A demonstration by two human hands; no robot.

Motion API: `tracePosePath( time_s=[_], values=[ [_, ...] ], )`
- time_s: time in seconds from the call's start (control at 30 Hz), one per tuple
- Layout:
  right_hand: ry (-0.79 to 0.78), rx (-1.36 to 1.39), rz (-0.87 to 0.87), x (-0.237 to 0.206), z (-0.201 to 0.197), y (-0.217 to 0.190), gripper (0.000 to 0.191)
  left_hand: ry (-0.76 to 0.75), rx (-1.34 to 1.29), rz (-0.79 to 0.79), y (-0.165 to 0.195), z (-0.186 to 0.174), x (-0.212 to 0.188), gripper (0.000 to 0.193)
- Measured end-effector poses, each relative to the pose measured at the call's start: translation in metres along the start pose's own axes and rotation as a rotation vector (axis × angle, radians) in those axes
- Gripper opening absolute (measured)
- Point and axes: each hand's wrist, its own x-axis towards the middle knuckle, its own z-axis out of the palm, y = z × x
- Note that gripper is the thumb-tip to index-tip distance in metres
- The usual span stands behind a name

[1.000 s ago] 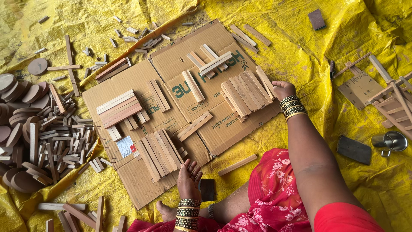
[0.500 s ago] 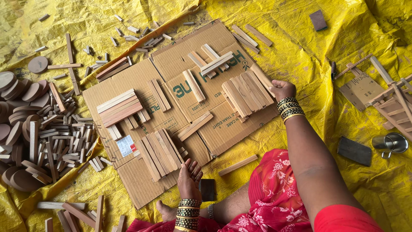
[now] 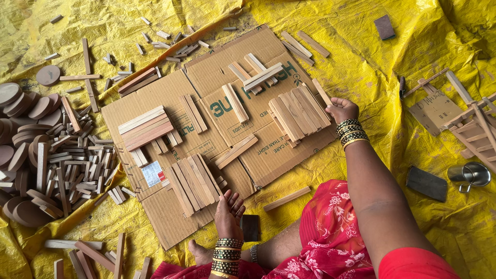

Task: The person sits on the ground and sorts small wooden stick and block pieces by type, gathering them into separate piles on sheets of cardboard. They pick up pieces one at a time from the surrounding tarp, align them into neat stacks, and occasionally hold a bundle of matched pieces while continuing to sort.

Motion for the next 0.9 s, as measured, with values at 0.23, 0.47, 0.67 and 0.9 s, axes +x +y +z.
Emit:
tracePosePath(
  time_s=[0.23, 0.47, 0.67, 0.9],
  values=[
    [-0.001, -0.257, -0.151, -0.0015, 0.0019, 0.0025, 0.034, -0.002, 0.011, 0.002, 0.0010, 0.0013, -0.0005, 0.049],
    [0.017, -0.287, -0.126, 0.0006, 0.0019, 0.0010, 0.036, -0.002, 0.010, -0.004, 0.0010, 0.0020, -0.0002, 0.050],
    [0.018, -0.267, -0.128, 0.0004, 0.0029, 0.0018, 0.038, -0.011, 0.006, 0.002, -0.0005, 0.0012, 0.0013, 0.050],
    [-0.004, -0.319, -0.143, -0.0013, 0.0011, 0.0031, 0.038, -0.011, 0.012, 0.005, -0.0017, 0.0009, 0.0014, 0.049]
  ],
)
